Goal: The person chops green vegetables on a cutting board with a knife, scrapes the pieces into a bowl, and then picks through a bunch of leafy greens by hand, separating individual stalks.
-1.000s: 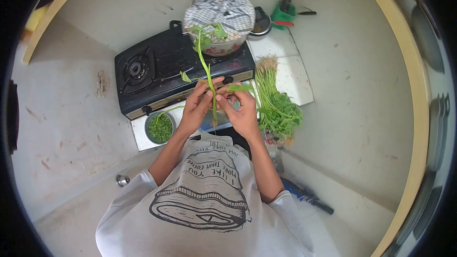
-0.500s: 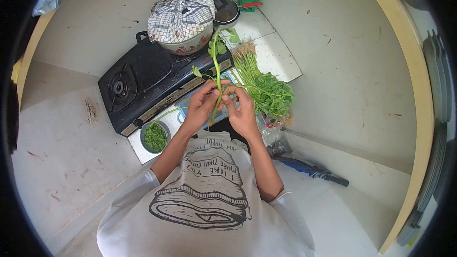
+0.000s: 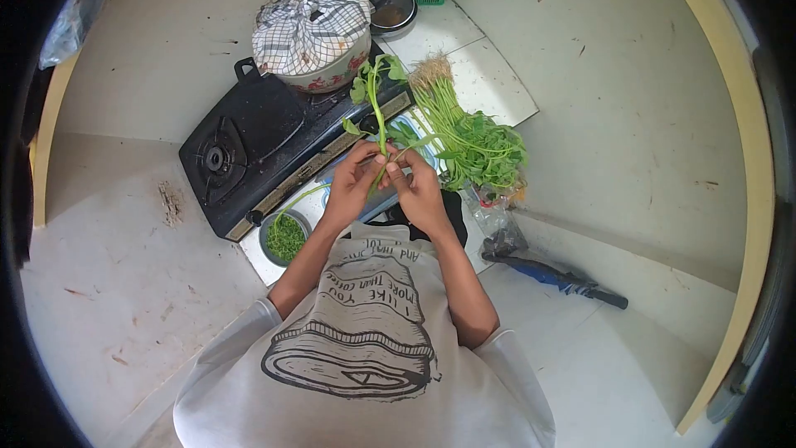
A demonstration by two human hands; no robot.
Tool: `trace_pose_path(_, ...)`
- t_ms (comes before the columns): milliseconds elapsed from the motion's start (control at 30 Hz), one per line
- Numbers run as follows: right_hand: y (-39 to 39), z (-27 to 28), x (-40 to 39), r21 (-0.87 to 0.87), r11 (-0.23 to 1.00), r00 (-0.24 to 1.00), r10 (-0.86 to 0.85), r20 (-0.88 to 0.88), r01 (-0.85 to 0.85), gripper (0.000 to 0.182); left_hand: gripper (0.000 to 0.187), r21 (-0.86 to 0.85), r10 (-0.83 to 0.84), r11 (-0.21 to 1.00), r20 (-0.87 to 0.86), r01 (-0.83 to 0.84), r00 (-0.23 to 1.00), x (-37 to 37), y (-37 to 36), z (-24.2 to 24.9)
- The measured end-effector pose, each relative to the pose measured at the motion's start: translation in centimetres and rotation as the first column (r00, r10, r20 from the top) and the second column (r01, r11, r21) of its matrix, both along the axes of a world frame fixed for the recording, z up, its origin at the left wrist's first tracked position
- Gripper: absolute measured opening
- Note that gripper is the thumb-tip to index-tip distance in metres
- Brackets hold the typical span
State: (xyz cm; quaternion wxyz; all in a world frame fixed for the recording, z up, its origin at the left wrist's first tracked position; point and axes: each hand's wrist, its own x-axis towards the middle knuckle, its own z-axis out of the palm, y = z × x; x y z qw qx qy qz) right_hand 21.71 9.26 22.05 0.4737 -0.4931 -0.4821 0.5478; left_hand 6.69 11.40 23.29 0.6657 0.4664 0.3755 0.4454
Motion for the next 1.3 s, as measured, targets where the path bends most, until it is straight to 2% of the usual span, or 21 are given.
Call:
trace_pose_path(133,0.3,-0.1,-0.1,-0.026,1.0,0.997,0.01,0.077,-0.008,0.019,0.022,0.031,0.009,0.999,-0.038,-0.007,0.999,-0.4,0.3,-1.2)
trace_pose_path(233,0.3,-1.3,0.1,-0.034,0.999,0.998,0.015,0.056,-0.013,0.021,0.023,0.032,-0.024,0.999,-0.123,0.028,0.992,-0.5,0.5,-1.9)
trace_pose_path(333,0.2,-2.9,0.7,-0.058,0.998,0.999,0.028,0.047,-0.025,0.022,0.022,-0.043,-0.051,0.998,-0.148,0.046,0.988,-0.4,0.5,-1.8)
trace_pose_path(433,0.3,-3.4,1.0,-0.09,0.993,0.996,0.084,0.042,-0.08,0.024,0.02,0.035,-0.043,0.998,-0.202,0.051,0.979,-0.6,0.5,-2.6)
trace_pose_path(533,0.6,-1.9,1.2,-0.162,0.982,0.943,0.144,0.3,-0.098,0.022,0.02,0.095,-0.017,0.994,-0.29,0.047,0.957,-1.1,0.4,-3.0)
trace_pose_path(633,1.1,-3.1,1.8,-0.063,0.996,0.9,0.09,0.426,-0.069,0.017,0.021,0.145,0.031,0.989,-0.392,0.028,0.92,-1.9,0.5,-3.1)
trace_pose_path(733,2.1,-5.8,3.1,0.003,0.999,0.957,0.03,0.288,-0.032,0.016,0.022,0.132,0.049,0.991,-0.36,-0.001,0.932,-3.0,0.7,-3.6)
trace_pose_path(867,2.9,-9.9,5.3,-0.075,0.997,0.859,0.023,0.511,0.018,0.016,0.023,-0.031,-0.015,0.999,-0.292,0.007,0.956,-4.2,0.8,-3.9)
trace_pose_path(967,2.7,-14.7,6.5,-0.143,0.989,0.798,0.061,0.599,0.032,0.017,0.024,-0.087,-0.028,0.996,-0.226,0.009,0.974,-4.8,0.7,-4.6)
trace_pose_path(1100,3.5,-18.1,6.9,-0.132,0.991,0.728,0.083,0.68,0.011,0.013,0.025,-0.111,-0.022,0.994,-0.208,-0.001,0.978,-5.1,0.4,-4.3)
trace_pose_path(1167,4.8,-19.3,6.8,-0.117,0.993,0.713,0.075,0.697,0.01,0.013,0.025,-0.13,-0.024,0.991,-0.192,-0.002,0.981,-5.1,0.3,-4.1)
trace_pose_path(1300,7.1,-17.9,5.5,-0.084,0.996,0.636,0.062,0.769,0.005,0.016,0.026,-0.118,-0.003,0.993,-0.154,-0.016,0.988,-5.2,0.1,-3.3)
